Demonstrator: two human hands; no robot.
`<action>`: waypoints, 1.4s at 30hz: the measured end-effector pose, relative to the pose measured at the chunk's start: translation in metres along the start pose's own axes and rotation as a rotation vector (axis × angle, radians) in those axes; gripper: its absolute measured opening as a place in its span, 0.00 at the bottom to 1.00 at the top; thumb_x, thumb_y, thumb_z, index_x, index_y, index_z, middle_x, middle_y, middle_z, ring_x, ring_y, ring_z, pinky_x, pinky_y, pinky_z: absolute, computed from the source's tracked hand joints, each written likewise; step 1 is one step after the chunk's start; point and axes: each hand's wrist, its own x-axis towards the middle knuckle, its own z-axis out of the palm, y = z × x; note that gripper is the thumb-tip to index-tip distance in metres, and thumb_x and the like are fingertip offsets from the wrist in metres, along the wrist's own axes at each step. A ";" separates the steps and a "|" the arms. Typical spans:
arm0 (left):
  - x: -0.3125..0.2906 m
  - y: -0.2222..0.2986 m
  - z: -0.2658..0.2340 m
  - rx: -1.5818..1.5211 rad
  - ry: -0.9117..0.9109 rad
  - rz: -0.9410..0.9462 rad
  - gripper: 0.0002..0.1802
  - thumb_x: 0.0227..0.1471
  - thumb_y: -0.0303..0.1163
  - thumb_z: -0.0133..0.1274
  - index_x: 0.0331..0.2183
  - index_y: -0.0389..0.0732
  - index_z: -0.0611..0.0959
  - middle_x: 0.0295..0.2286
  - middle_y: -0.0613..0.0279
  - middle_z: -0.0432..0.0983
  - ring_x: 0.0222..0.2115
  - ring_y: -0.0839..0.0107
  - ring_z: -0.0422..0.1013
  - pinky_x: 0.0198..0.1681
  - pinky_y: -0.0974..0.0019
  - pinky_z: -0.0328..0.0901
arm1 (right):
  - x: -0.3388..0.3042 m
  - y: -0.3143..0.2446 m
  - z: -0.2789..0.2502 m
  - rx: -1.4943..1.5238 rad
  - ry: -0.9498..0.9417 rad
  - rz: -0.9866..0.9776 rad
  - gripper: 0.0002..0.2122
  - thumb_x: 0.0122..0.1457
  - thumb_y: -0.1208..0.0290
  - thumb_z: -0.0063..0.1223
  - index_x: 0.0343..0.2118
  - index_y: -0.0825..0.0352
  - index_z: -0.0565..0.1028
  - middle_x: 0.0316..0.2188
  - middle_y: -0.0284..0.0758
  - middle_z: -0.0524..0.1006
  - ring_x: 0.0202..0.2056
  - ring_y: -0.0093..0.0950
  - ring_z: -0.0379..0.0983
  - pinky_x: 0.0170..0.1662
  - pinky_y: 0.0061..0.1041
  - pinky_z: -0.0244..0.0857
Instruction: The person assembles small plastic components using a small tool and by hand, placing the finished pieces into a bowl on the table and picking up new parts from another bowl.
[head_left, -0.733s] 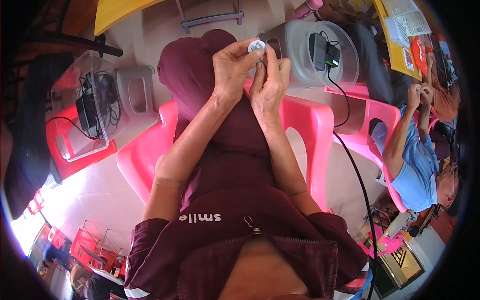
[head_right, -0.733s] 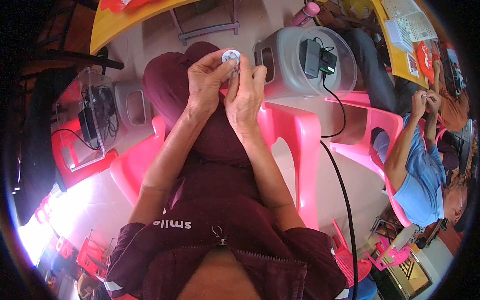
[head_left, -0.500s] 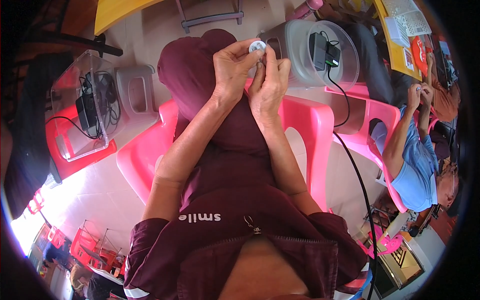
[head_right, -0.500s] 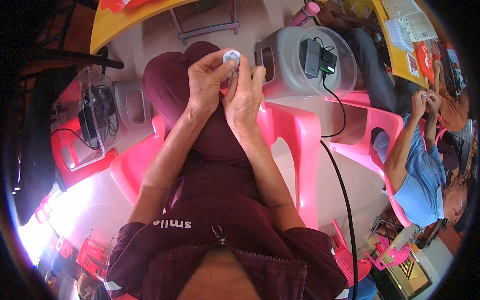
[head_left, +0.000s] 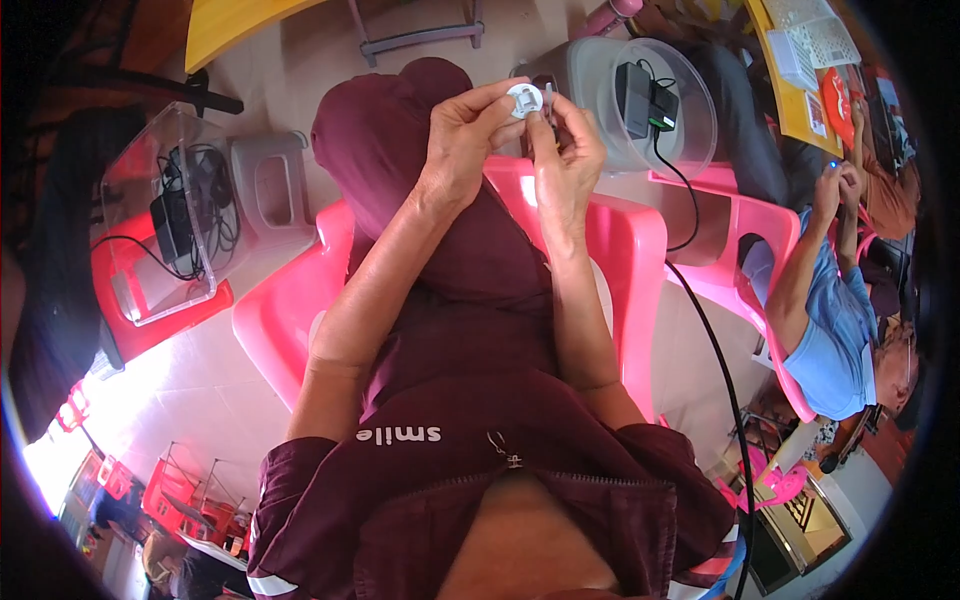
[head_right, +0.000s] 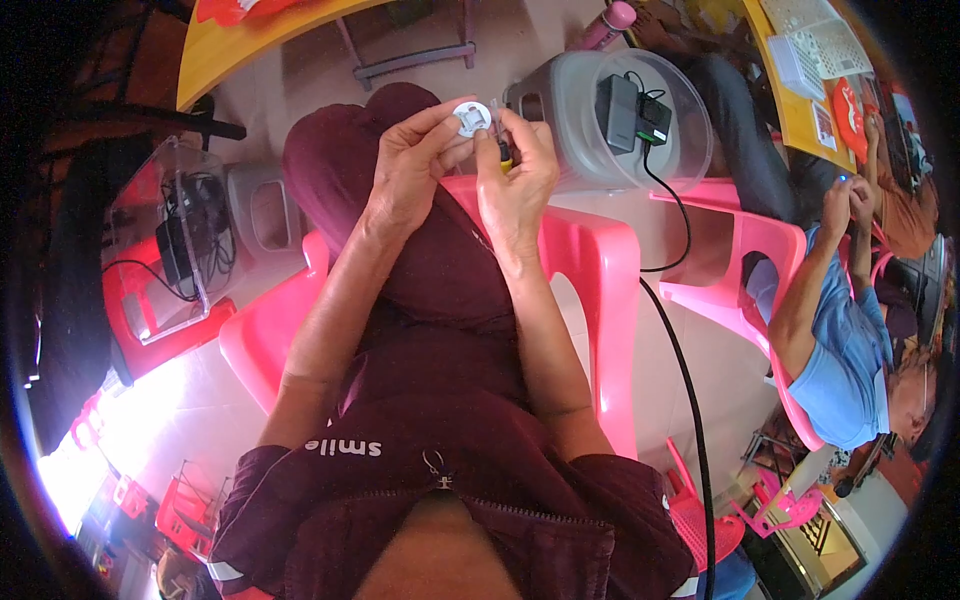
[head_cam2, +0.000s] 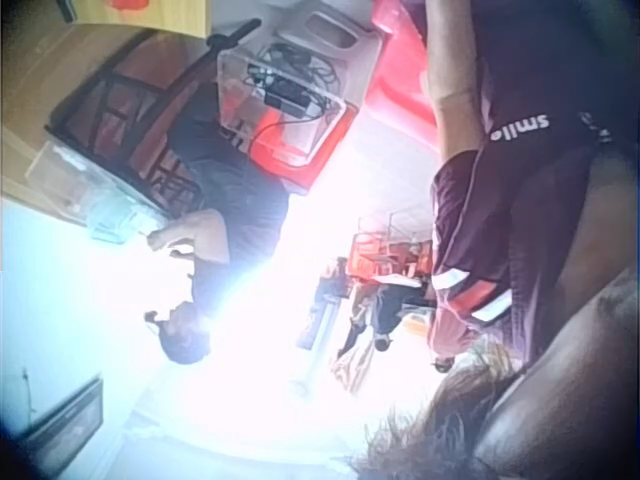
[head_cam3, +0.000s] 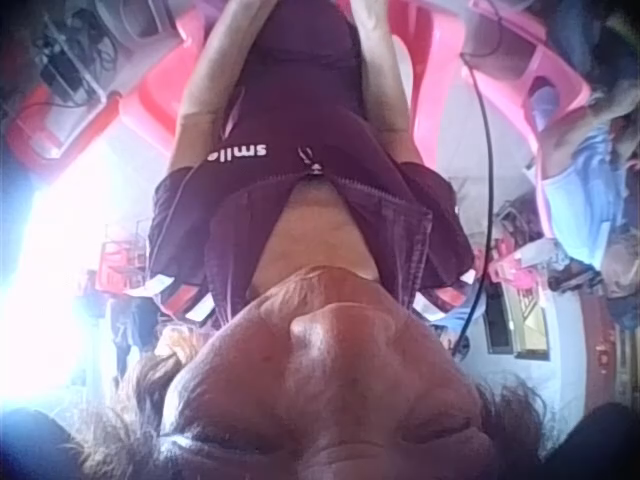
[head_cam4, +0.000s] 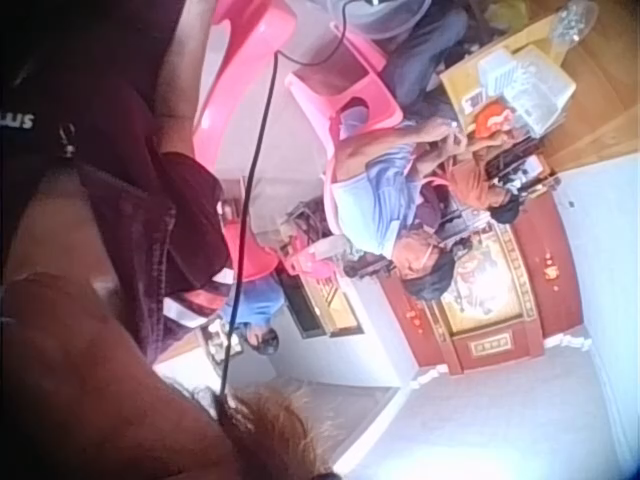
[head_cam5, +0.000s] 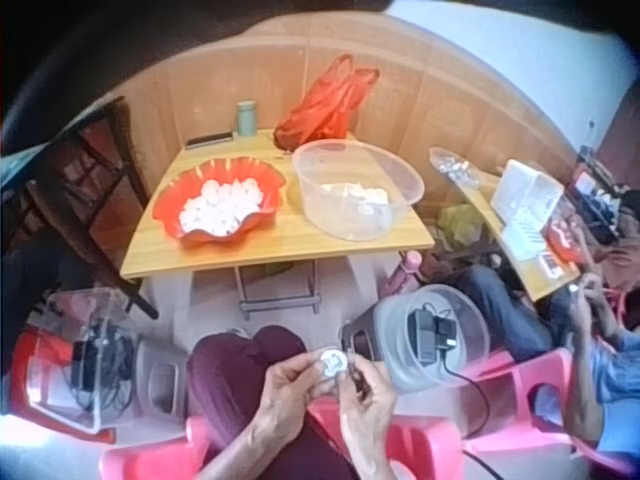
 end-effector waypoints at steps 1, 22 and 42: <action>0.000 0.000 0.000 -0.001 -0.001 -0.001 0.12 0.54 0.22 0.47 0.42 0.30 0.78 0.38 0.55 0.76 0.37 0.71 0.74 0.42 0.72 0.71 | 0.003 0.000 0.000 -0.001 0.001 0.000 0.10 0.48 0.83 0.55 0.35 0.71 0.76 0.25 0.30 0.67 0.27 0.18 0.64 0.28 0.19 0.58; -0.003 -0.016 0.000 0.629 -0.004 0.354 0.14 0.53 0.19 0.47 0.43 0.35 0.79 0.36 0.55 0.78 0.33 0.78 0.71 0.38 0.75 0.66 | 0.009 -0.013 -0.001 -0.152 0.013 -0.036 0.07 0.45 0.82 0.58 0.30 0.72 0.77 0.22 0.33 0.72 0.23 0.20 0.68 0.27 0.19 0.61; -0.006 0.000 0.005 0.321 -0.028 0.128 0.13 0.54 0.27 0.51 0.42 0.35 0.80 0.36 0.61 0.78 0.34 0.79 0.72 0.37 0.75 0.70 | 0.012 -0.015 -0.013 -0.036 -0.079 0.191 0.06 0.49 0.81 0.56 0.31 0.74 0.79 0.21 0.29 0.73 0.18 0.13 0.62 0.19 0.16 0.54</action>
